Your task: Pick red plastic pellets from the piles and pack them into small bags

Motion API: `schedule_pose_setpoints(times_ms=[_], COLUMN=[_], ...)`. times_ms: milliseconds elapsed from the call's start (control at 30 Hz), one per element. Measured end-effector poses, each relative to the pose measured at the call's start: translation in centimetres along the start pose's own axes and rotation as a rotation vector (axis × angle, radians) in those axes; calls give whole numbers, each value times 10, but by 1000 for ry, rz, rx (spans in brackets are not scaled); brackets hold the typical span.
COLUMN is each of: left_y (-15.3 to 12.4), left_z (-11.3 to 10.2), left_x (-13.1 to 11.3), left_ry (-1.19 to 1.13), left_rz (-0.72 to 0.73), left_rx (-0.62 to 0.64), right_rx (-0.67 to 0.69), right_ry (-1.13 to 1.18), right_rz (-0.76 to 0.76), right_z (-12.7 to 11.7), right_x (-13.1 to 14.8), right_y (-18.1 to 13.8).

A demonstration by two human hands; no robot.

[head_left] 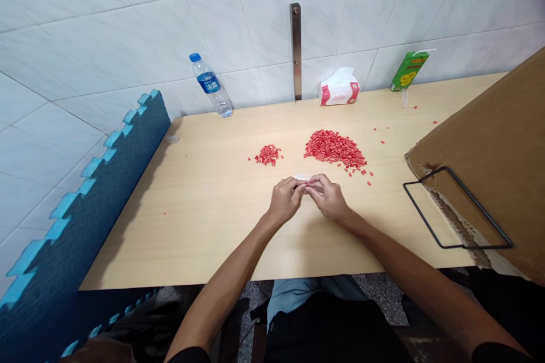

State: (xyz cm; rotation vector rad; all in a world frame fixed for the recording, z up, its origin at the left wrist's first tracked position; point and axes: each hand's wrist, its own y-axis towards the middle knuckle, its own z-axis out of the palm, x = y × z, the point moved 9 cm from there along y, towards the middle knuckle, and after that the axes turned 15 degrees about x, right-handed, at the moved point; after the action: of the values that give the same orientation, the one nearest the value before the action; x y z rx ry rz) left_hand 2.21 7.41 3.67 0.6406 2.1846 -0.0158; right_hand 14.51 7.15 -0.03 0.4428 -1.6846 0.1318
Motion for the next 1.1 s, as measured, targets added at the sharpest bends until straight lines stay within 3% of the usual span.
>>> schedule_pose_setpoints(times_ms=[167,467,667,800,967,1100], left_y=[1,5,7,-1,-15,-13], left_z=[-2,-4,-45,-66,-75,-72], left_x=[2,12,61,60,59,64], left_ry=[-109,-151,-273,-68,39,-8], left_rz=[-24,-63,-271,-304,-384,-379], left_rx=[2,-16,-356,-508,-571,-495], right_rx=[-24,-47,-121,-143,-243,-304], right_ry=[-30,-290,-343,-382,-763,-1033], right_rz=[-24,-57,-31,-6,81,283], right_z=[-3,-3,-8,-12,-39,-72], right_x=[3,12,16,17,27,26], right_y=[0,-1,-4,-4,-2,-4])
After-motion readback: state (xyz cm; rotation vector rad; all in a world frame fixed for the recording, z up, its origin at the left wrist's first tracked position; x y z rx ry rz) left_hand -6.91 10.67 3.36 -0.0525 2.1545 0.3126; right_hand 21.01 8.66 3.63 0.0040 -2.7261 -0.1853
